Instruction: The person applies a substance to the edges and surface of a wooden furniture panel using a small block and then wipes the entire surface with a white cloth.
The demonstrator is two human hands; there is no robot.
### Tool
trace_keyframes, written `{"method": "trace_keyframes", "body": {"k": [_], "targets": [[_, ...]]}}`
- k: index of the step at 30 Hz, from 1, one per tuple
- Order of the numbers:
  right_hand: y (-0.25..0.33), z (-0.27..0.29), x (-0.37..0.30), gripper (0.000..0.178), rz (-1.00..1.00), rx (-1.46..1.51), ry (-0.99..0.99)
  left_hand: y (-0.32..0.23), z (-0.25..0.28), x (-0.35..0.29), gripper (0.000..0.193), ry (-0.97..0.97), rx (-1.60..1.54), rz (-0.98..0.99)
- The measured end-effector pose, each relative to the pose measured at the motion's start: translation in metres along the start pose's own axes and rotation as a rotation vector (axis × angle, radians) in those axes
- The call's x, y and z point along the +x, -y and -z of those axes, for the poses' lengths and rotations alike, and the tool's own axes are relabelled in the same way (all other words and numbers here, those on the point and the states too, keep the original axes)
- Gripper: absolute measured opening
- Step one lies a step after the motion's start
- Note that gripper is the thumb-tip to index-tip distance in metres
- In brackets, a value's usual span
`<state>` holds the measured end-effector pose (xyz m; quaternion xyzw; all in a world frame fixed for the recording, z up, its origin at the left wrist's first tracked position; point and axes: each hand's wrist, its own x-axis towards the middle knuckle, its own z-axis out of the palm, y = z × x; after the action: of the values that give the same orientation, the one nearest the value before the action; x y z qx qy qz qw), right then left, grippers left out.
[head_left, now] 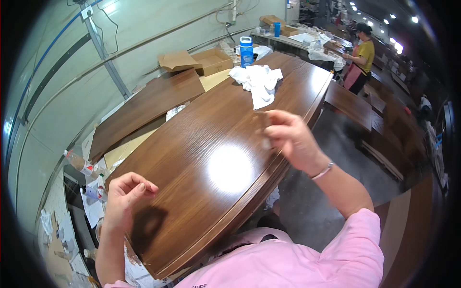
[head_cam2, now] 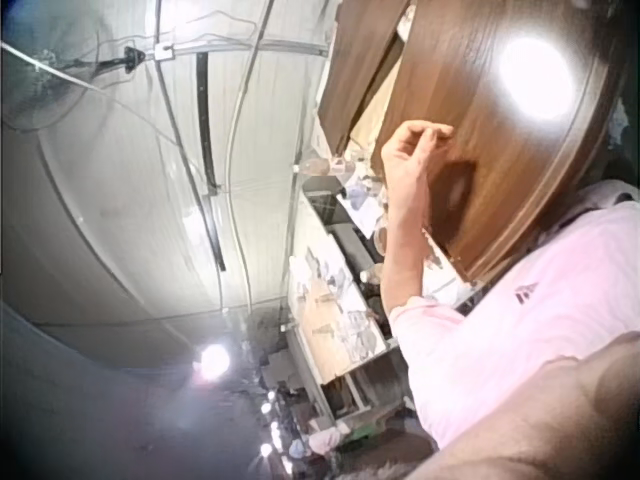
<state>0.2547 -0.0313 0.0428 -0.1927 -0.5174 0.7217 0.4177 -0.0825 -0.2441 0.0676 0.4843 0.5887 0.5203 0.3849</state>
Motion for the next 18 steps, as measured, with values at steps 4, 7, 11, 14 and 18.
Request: {"method": "trace_keyframes", "body": {"k": [4,7,11,14,18], "targets": [[0.033,0.102,0.018,0.035,0.097,-0.037,-0.100,-0.011,-0.052,0.046,0.021,0.021,0.154,0.037],[0.053,0.172,0.044,0.037,0.121,-0.117,-0.098,-0.005,-0.107,0.107,0.024,-0.025,0.395,-0.046],[0.069,0.253,0.086,0.040,0.058,-0.210,-0.073,0.010,-0.191,0.228,0.053,-0.122,0.969,-0.512],[0.081,0.303,0.123,0.040,0.017,-0.235,-0.058,0.018,-0.253,0.324,0.075,-0.141,1.037,-0.440],[0.118,0.386,0.164,0.040,-0.003,-0.334,-0.039,0.024,-0.329,0.413,0.076,-0.036,1.074,-0.280]]}}
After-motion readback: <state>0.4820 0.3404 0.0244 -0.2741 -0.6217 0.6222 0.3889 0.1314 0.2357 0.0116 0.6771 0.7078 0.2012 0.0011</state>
